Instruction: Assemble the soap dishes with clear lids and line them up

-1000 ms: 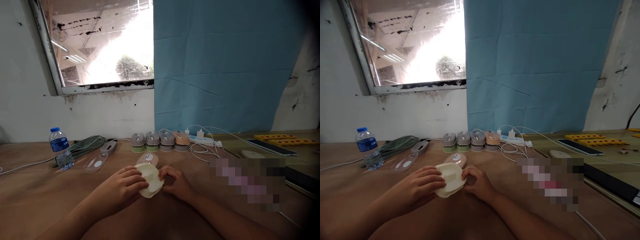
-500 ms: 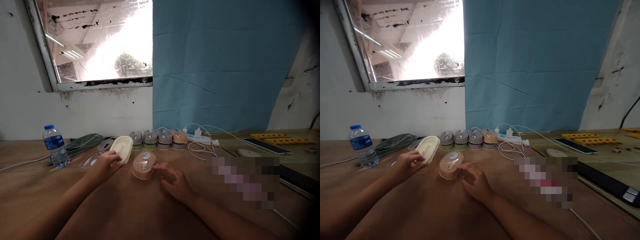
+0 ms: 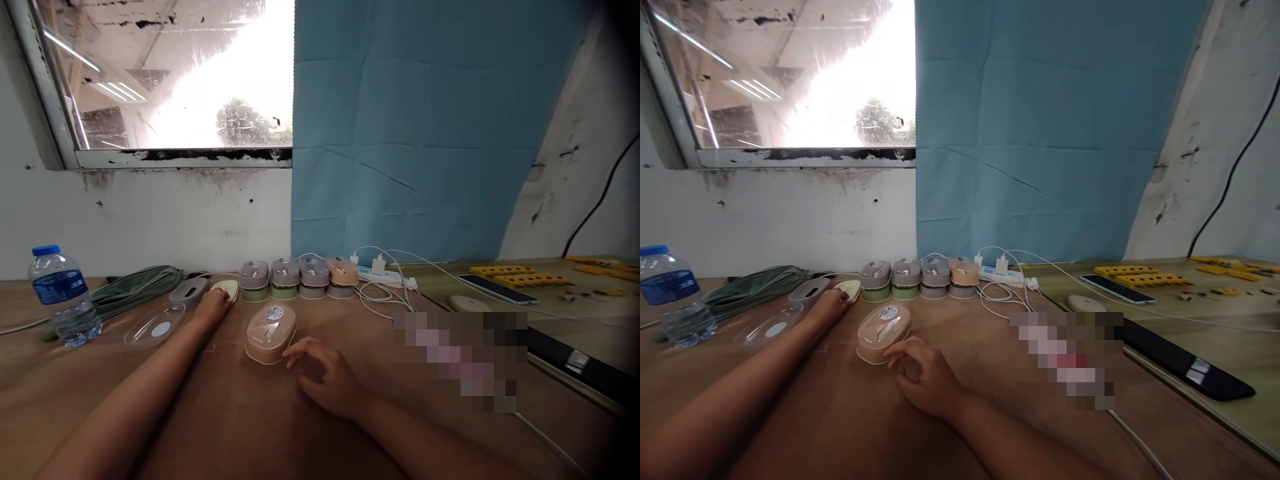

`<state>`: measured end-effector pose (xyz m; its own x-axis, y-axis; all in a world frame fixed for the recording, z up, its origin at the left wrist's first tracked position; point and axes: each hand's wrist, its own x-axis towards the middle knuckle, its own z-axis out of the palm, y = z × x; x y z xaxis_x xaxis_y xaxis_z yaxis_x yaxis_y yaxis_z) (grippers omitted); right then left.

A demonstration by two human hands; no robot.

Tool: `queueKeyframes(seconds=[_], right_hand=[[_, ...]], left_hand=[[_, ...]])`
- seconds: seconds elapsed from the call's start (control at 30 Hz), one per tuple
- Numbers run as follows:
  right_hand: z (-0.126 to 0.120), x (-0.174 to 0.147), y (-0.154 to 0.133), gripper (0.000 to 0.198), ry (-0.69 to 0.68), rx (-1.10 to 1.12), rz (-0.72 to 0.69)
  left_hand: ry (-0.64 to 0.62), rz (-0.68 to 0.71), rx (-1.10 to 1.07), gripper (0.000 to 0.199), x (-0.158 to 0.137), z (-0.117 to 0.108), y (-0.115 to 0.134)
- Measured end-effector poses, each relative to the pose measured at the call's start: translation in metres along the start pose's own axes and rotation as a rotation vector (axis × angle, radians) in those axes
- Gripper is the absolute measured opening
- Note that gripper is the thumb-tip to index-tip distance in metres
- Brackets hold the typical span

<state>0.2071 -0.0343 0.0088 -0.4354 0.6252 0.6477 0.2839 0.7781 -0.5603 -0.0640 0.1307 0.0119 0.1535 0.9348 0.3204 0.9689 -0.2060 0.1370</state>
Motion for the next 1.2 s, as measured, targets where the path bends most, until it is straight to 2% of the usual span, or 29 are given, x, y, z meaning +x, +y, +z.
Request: queueKeyframes(seconds=[0.2,0.43,0.57,0.7,0.77,0.8,0.87,0.93,1.0,1.1,1.2], right_hand=[[0.002,-0.001,0.002,0.040,-0.026,0.001,-0.004],[0.001,-0.002,0.004,0.039,-0.031,-0.020,-0.024],[0.002,-0.001,0.002,0.039,-0.034,-0.022,-0.031],[0.001,-0.001,-0.001,0.042,-0.032,-0.022,-0.028],[0.001,0.000,-0.001,0.042,-0.016,-0.029,-0.030],[0.001,0.001,-0.001,0.042,-0.004,-0.035,-0.029],[0.000,0.002,-0.001,0.040,0.023,-0.055,-0.014],[0.000,0.003,0.000,0.038,0.045,-0.075,0.020],[0.000,0.003,0.000,0.037,0.051,-0.085,0.052],[-0.001,0.003,0.001,0.038,0.038,-0.087,0.053],[-0.001,0.003,0.000,0.039,-0.013,-0.099,0.032]], left_hand=[[-0.033,-0.015,0.116,0.026,0.005,0.010,-0.007],[-0.028,0.000,0.128,0.024,0.004,0.004,-0.014],[0.028,0.000,0.095,0.024,0.000,-0.002,-0.015],[0.185,0.038,0.014,0.034,-0.017,-0.015,0.010],[0.285,0.155,-0.150,0.033,-0.034,-0.024,0.033],[0.280,0.284,-0.273,0.032,-0.045,-0.028,0.044],[0.097,0.531,-0.408,0.036,-0.069,-0.035,0.065],[-0.027,0.610,-0.461,0.044,-0.090,-0.038,0.078],[-0.069,0.554,-0.522,0.049,-0.107,-0.040,0.083],[-0.085,0.438,-0.648,0.043,-0.123,-0.042,0.081],[-0.039,0.365,-0.762,0.034,-0.134,-0.043,0.078]])
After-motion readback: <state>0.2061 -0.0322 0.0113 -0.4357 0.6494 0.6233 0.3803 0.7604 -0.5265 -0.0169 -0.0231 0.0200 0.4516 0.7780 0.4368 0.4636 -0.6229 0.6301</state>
